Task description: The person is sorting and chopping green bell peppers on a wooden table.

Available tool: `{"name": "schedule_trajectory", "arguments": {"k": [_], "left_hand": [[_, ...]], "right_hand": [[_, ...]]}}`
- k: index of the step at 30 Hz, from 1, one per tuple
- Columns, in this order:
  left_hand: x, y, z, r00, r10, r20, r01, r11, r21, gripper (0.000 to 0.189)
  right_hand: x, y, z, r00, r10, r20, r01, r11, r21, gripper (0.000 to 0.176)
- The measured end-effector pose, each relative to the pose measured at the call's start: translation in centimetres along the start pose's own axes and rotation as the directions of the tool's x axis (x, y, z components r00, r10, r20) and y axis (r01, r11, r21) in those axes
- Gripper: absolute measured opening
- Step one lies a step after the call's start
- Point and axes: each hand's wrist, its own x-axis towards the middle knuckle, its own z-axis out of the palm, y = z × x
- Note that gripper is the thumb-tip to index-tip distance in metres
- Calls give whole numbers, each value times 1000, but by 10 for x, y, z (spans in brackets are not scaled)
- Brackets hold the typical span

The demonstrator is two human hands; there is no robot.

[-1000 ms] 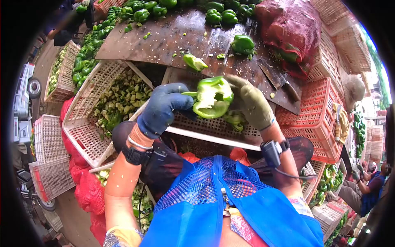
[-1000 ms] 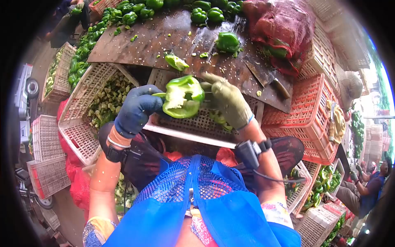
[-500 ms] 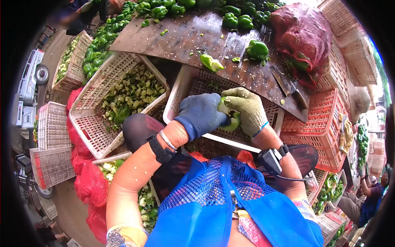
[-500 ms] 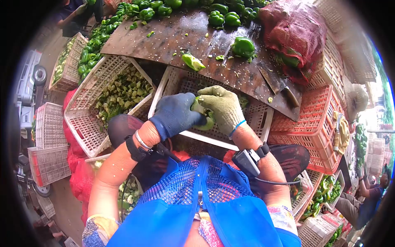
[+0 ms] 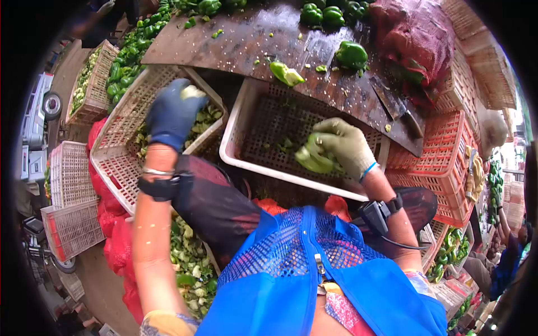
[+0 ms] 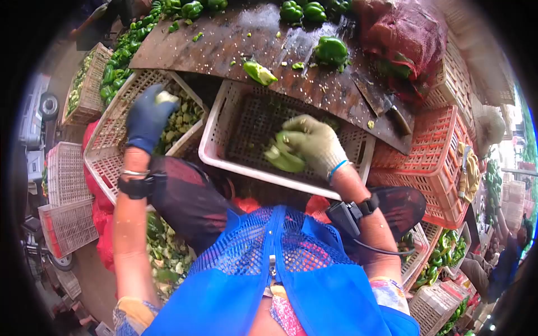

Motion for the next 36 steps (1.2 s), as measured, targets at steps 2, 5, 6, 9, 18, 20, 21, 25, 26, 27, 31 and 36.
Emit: {"name": "schedule_trajectory", "arguments": {"k": [2,5,6,9,18,20,21,25,26,27,31,36], "left_hand": [[12,-18,-11,996,75,-40,-60,955,291,66],[33,13,5,972,233,32,-230,971,-65,78],[37,36,19,961,247,126,-245,969,-27,75],[57,77,85,904,298,305,-281,954,-99,77],[49,112,162,917,291,275,-128,864,-488,17],[25,121,151,921,278,271,-112,858,-502,16],[13,125,146,917,274,289,-89,849,-521,16],[-27,140,125,901,341,269,-124,796,-593,14],[-34,138,121,875,401,271,-191,801,-568,14],[-43,134,117,847,455,274,-256,803,-539,13],[-72,117,121,769,448,456,-323,888,-327,27],[-68,148,102,686,465,559,-372,885,-280,50]], "right_hand": [[17,4,-9,976,-212,-60,155,855,-496,56],[71,-5,2,916,-348,-200,254,889,-382,61],[83,-20,12,889,-415,-194,297,845,-445,56],[129,-39,35,930,-351,-112,200,738,-645,32],[133,-9,14,972,108,-207,81,676,732,23],[129,3,12,977,100,-190,123,469,875,23],[126,13,7,988,69,-138,105,352,930,23],[108,17,-1,994,-107,-9,7,-23,1000,20],[100,2,-9,997,34,-64,64,8,998,18],[106,8,-21,997,-65,-47,39,-118,992,17],[109,9,-73,964,-187,-190,211,101,972,21],[66,-105,-1,691,-686,-231,693,718,-59,57]]}}
